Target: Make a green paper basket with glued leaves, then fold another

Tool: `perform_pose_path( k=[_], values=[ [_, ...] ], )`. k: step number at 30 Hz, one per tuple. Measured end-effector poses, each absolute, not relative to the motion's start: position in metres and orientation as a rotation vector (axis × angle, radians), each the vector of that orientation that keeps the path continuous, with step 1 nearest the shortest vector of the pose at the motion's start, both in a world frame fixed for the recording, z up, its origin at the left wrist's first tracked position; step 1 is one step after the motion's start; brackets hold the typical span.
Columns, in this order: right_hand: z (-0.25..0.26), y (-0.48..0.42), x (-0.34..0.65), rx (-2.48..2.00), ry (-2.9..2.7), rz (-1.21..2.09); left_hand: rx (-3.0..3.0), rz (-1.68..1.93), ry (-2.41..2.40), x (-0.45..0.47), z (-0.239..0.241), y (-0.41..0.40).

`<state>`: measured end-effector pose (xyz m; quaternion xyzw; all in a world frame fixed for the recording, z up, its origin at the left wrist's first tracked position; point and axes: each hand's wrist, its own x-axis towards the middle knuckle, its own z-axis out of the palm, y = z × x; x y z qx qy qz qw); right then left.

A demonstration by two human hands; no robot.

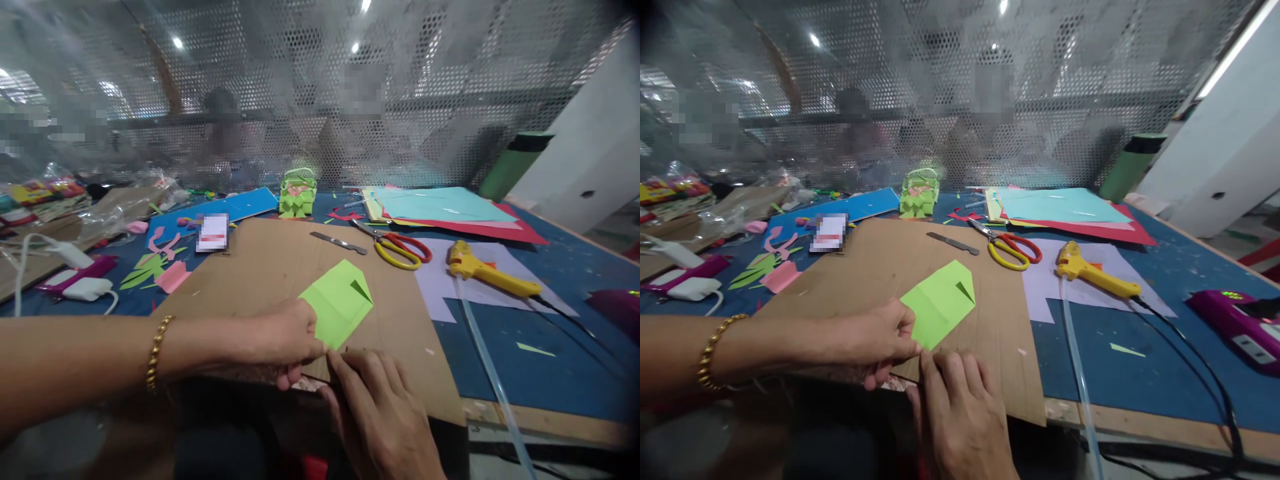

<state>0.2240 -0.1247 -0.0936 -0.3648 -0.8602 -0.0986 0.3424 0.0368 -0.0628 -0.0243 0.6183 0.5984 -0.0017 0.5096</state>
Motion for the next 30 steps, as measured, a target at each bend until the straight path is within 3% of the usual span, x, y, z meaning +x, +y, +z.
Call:
perform_pose_path(
  k=[17,30],
  values=[
    [-0.094,-0.126,0.222,-0.957,-2.207,-0.249,1.369,-0.261,1.383,0.048,0.012,-0.055],
    [-0.094,-0.126,0.224,-0.96,-2.23,-0.242,1.355,-0.238,1.425,0.046,0.008,-0.056]
  ],
)
